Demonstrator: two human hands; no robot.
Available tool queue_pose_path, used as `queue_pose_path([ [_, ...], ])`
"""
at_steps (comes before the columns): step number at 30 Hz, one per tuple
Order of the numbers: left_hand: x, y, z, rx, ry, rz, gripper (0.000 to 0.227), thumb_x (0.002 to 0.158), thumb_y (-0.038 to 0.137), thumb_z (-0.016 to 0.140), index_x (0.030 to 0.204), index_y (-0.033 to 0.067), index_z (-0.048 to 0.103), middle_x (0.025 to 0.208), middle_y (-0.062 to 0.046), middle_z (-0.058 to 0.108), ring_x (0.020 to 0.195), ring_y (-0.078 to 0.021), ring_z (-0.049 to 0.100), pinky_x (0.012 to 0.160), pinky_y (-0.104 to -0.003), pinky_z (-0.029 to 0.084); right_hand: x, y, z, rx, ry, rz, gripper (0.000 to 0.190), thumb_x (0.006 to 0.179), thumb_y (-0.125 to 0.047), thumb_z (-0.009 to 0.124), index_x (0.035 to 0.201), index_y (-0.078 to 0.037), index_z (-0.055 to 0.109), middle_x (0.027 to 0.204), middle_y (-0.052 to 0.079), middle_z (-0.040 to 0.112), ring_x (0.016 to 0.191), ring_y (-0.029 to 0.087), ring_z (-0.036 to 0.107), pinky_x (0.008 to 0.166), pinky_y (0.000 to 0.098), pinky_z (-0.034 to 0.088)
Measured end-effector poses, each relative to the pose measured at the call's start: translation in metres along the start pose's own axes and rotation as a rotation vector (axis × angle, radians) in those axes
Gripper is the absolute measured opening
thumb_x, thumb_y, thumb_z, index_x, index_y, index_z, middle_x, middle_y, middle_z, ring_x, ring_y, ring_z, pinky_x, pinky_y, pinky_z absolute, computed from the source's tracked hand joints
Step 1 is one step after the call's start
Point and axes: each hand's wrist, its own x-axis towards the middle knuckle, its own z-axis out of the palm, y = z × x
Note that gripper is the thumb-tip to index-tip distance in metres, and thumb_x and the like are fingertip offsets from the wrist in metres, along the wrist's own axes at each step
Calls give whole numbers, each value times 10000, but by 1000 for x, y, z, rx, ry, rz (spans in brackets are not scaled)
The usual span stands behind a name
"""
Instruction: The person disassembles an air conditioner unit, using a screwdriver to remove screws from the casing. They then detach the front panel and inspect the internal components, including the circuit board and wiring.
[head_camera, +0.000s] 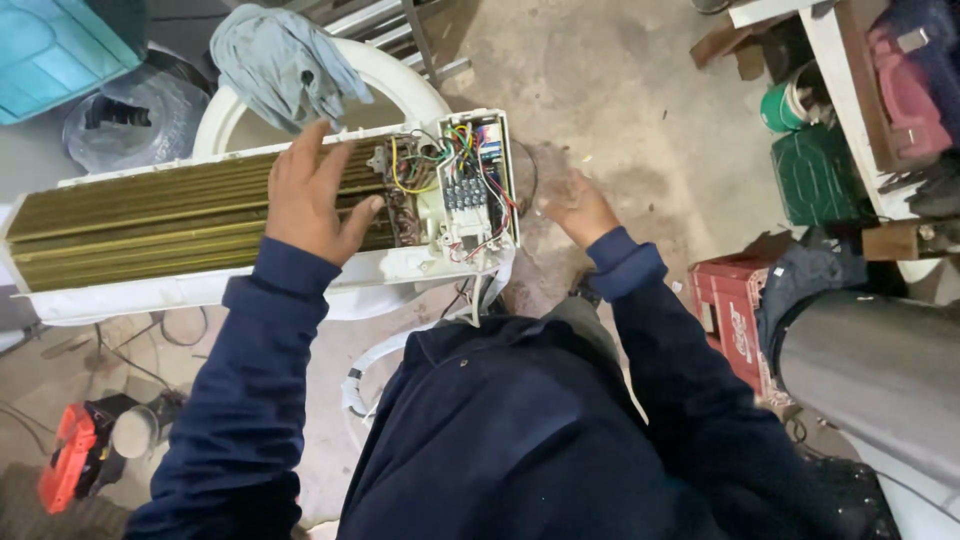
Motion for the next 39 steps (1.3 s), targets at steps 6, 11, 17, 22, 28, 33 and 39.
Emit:
queue_pose_path([
  [6,-61,0,33,69,150,-96,567,929,285,782,1397,24,596,1524,-241,474,1444,-443,423,1215,-621,290,-52,-115,-20,-99,57,-216,834,962,-267,767,1532,122,300,1472,195,587,1372,244,545,1068,381,467],
  [11,-64,-1,55,-32,272,-161,588,932,326,763,1382,-8,586,1524,-259,456,1451,-457,399,1222,-622,237,-11,-138,-2,-246,-91,-171,729,967,-303,781,1421,98,375,1432,181,608,1334,230,583,1043,376,502],
  [17,-67,-1,58,-74,304,-179,599,963,362,741,1387,-31,587,1521,-259,454,1471,-445,383,1245,-604,202,13,-113,-3,138,-372,-137,618,1011,-232,670,1545,-12,449,1298,101,644,1119,174,586,931,325,483],
  [22,-70,13,60,-114,313,-174,576,977,366,734,1369,-37,607,1524,-265,456,1477,-437,384,1255,-616,193,14,-100,2,221,-343,-234,468,1079,-200,620,1484,-5,487,1288,45,669,1125,122,624,948,279,525],
  [28,-73,78,83,-132,329,-59,364,950,341,740,1128,25,706,1558,-222,438,1528,-406,329,1262,-693,143,-13,-179,20,-437,42,-362,302,1108,-228,525,1329,-36,598,852,130,719,742,160,683,719,315,530],
  [33,-68,95,93,-232,195,-131,385,924,332,713,1138,12,719,1568,-257,404,1526,-445,248,1209,-721,70,-8,-179,6,-529,97,-537,214,1107,-150,575,1265,-7,590,866,204,683,730,287,692,681,375,534],
  [39,-40,98,83,-225,170,-115,409,893,326,721,1148,6,728,1535,-247,430,1529,-453,238,1220,-713,53,-2,-175,5,-501,136,-437,184,1057,-131,625,1169,5,571,755,184,663,650,261,686,636,368,525],
])
